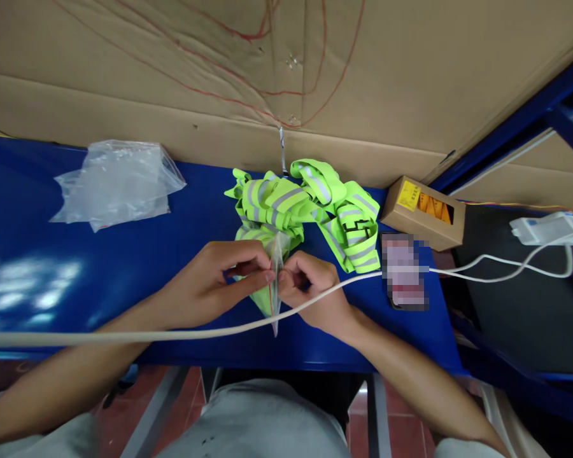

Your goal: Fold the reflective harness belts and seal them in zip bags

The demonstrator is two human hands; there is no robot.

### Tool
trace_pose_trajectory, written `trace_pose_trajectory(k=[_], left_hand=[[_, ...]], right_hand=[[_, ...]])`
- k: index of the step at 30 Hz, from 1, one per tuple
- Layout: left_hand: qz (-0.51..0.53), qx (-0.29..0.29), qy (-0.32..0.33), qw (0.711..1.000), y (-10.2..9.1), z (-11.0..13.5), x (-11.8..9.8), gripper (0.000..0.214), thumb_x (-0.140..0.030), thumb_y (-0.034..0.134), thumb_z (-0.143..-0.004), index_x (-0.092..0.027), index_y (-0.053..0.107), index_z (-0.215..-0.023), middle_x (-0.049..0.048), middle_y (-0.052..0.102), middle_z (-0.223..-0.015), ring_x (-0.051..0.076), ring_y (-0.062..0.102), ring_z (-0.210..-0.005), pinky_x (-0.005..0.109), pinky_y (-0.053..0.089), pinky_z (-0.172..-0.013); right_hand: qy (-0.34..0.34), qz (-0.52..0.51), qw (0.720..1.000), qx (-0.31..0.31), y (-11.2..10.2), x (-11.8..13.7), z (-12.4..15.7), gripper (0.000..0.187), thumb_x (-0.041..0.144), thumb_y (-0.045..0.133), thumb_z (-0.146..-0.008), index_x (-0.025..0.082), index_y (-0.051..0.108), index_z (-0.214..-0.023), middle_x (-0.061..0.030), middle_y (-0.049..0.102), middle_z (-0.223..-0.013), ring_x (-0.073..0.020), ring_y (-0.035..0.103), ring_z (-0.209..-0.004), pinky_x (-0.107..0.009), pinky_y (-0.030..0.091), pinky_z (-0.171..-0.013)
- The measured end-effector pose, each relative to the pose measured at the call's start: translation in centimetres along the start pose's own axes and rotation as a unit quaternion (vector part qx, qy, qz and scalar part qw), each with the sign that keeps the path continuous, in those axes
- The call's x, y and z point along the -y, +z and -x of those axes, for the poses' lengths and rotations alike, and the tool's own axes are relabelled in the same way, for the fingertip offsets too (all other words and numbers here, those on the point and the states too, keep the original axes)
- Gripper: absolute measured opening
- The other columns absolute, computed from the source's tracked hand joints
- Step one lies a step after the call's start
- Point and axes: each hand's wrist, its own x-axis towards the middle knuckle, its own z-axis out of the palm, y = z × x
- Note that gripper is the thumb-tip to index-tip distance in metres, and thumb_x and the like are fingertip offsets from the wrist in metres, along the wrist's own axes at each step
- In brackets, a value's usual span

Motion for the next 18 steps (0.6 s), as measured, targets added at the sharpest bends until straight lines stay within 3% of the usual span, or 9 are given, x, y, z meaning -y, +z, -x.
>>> trace_pose_trajectory(k=[4, 9, 11, 13, 16, 18], left_hand=[[0.062, -0.094, -0.041, 0.993, -0.8, 0.6, -0.4, 0.028, -0.027, 0.064, -0.096, -0.016, 0.056, -0.072, -0.0049, 0.044, -0.062, 0.007, 0.035, -0.056, 0.021, 0.026, -0.049], [0.069, -0.092, -0.038, 0.993, -1.4, 0.3, -0.4, 0.026, -0.031, 0.067, -0.095, -0.016, 0.061, -0.075, -0.0039, 0.048, -0.064, 0.007, 0.039, -0.056, 0.019, 0.031, -0.050], [0.079, -0.100, -0.030, 0.991, -0.5, 0.2, -0.1, 0.025, -0.031, 0.067, -0.096, -0.016, 0.061, -0.077, -0.0039, 0.051, -0.065, 0.006, 0.042, -0.055, 0.017, 0.033, -0.050], [0.090, -0.112, -0.029, 0.989, 0.7, 0.0, 0.3, 0.025, -0.032, 0.066, -0.098, -0.016, 0.060, -0.079, -0.0042, 0.054, -0.067, 0.006, 0.044, -0.054, 0.016, 0.034, -0.049], [0.109, -0.098, -0.027, 0.989, 2.2, -0.1, 0.6, 0.025, -0.035, 0.065, -0.101, -0.017, 0.060, -0.084, -0.0037, 0.058, -0.071, 0.006, 0.052, -0.057, 0.016, 0.041, -0.053], [0.106, -0.039, -0.031, 0.993, 1.7, -0.3, 0.8, 0.025, -0.038, 0.064, -0.102, -0.017, 0.062, -0.087, -0.0024, 0.063, -0.074, 0.008, 0.059, -0.063, 0.017, 0.045, -0.058]], right_hand=[[-0.020, 0.108, 0.991, -0.072, -0.2, -0.8, -0.4, 0.023, 0.012, 0.061, -0.086, 0.021, 0.049, -0.068, 0.0075, 0.045, -0.059, -0.0065, 0.041, -0.052, -0.021, 0.032, -0.051], [-0.085, 0.148, 0.976, -0.132, -0.4, -0.2, -0.2, 0.019, 0.017, 0.070, -0.091, 0.020, 0.057, -0.078, 0.0059, 0.047, -0.068, -0.0071, 0.043, -0.057, -0.021, 0.036, -0.055], [-0.110, 0.156, 0.976, -0.102, -0.6, 0.2, 0.0, 0.015, 0.021, 0.075, -0.093, 0.019, 0.064, -0.083, 0.0046, 0.052, -0.069, -0.0074, 0.046, -0.058, -0.022, 0.037, -0.056], [-0.080, 0.157, 0.983, -0.048, -0.9, 0.2, 0.0, 0.018, 0.029, 0.077, -0.094, 0.018, 0.070, -0.081, 0.0030, 0.058, -0.066, -0.0077, 0.048, -0.057, -0.024, 0.036, -0.056], [0.059, 0.120, 0.990, 0.035, -1.5, -0.3, -0.2, 0.030, 0.043, 0.074, -0.096, 0.017, 0.078, -0.081, 0.0011, 0.063, -0.063, -0.0087, 0.047, -0.053, -0.025, 0.032, -0.052], [0.140, 0.045, 0.983, 0.110, -1.6, -0.8, -0.6, 0.032, 0.045, 0.069, -0.097, 0.017, 0.080, -0.088, 0.0002, 0.066, -0.067, -0.0101, 0.050, -0.056, -0.024, 0.035, -0.053]])
